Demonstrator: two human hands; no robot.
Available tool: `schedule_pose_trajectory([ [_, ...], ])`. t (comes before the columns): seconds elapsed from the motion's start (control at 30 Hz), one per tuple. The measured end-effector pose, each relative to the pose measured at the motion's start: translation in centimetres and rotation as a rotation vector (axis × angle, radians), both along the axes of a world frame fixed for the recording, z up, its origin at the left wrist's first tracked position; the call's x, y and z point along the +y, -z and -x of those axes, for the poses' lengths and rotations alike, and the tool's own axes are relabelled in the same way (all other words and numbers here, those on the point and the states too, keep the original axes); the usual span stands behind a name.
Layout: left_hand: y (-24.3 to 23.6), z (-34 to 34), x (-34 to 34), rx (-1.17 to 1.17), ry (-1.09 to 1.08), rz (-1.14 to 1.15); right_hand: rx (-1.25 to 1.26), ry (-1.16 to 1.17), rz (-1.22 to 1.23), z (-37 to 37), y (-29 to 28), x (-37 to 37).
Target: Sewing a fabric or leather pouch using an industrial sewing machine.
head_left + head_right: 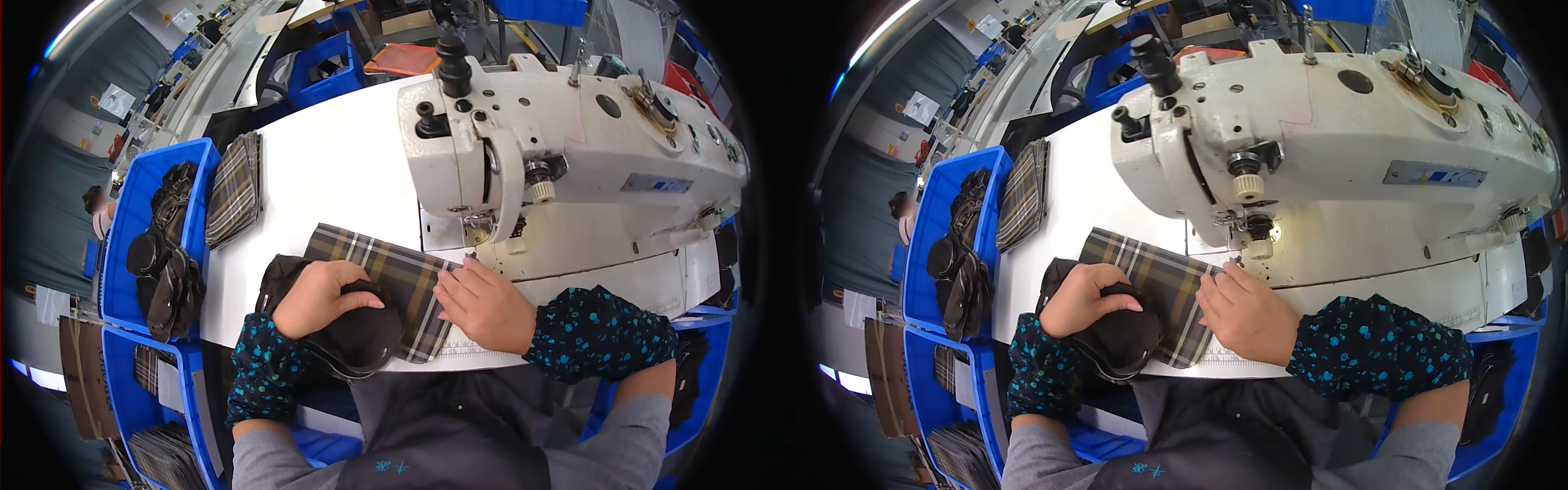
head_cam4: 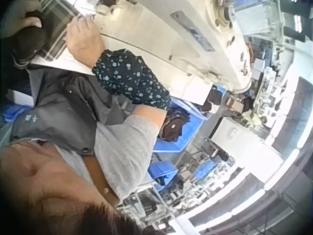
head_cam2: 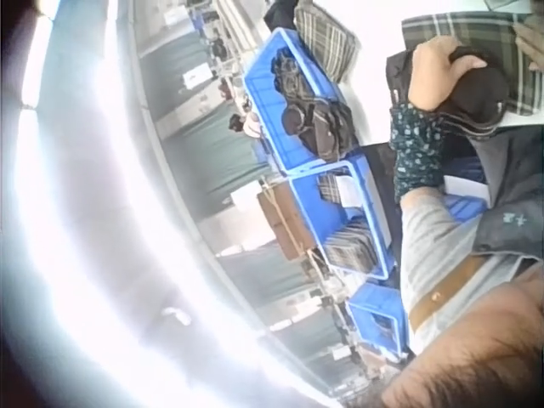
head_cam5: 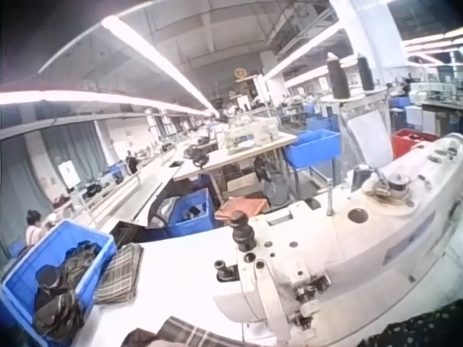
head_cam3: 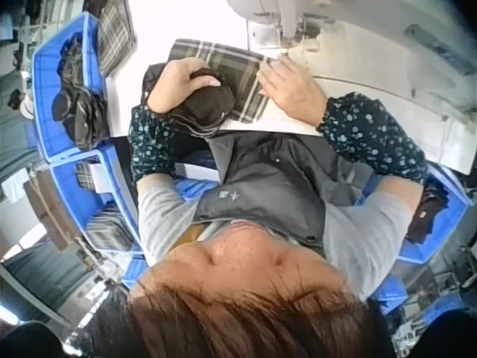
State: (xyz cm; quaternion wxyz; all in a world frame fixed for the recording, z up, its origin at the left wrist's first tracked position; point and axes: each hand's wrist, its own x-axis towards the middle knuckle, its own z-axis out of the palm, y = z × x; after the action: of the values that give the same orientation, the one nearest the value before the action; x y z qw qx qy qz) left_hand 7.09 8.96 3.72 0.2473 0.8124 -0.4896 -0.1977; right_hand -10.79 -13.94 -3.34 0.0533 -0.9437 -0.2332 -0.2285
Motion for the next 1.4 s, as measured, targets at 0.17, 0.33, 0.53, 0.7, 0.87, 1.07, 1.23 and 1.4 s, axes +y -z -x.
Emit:
schedule_pose_trajectory([
  [0.17,-1.4,-0.7,-5.4,0.136,0.206,0.058,-0.019,-0.039,-0.047,-1.0,0.5,-1.9],
  [0.33,3.7,-1.8,-9.5,0.015,0.283,0.146,0.03,-0.041,-0.033,-1.1,0.6,-3.3],
  [0.53,1.6,0.0,-9.9,-0.146,0.156,-0.046,-0.144,-0.096,-0.014,-0.8,-0.1,-2.7],
  [0.7,1.2,0.5,-10.1,-0.258,0.107,-0.044,-0.044,-0.041,-0.01,0.3,-1.3,-2.3],
  [0.87,1.3,0.4,-10.1,-0.279,0.107,-0.05,-0.226,0.133,0.004,-0.2,-1.3,-1.7],
  [1.07,2.4,0.4,-10.1,-0.279,0.091,-0.002,-0.211,0.07,0.077,0.2,-0.1,-1.3],
  [1.23,2.3,0.8,-10.6,-0.284,0.056,-0.038,-0.21,0.074,0.091,0.1,-0.1,-1.1],
  [1.4,2.4,0.8,-10.7,-0.174,-0.019,0.021,-0.196,0.074,0.1,0.0,-0.3,-1.1],
])
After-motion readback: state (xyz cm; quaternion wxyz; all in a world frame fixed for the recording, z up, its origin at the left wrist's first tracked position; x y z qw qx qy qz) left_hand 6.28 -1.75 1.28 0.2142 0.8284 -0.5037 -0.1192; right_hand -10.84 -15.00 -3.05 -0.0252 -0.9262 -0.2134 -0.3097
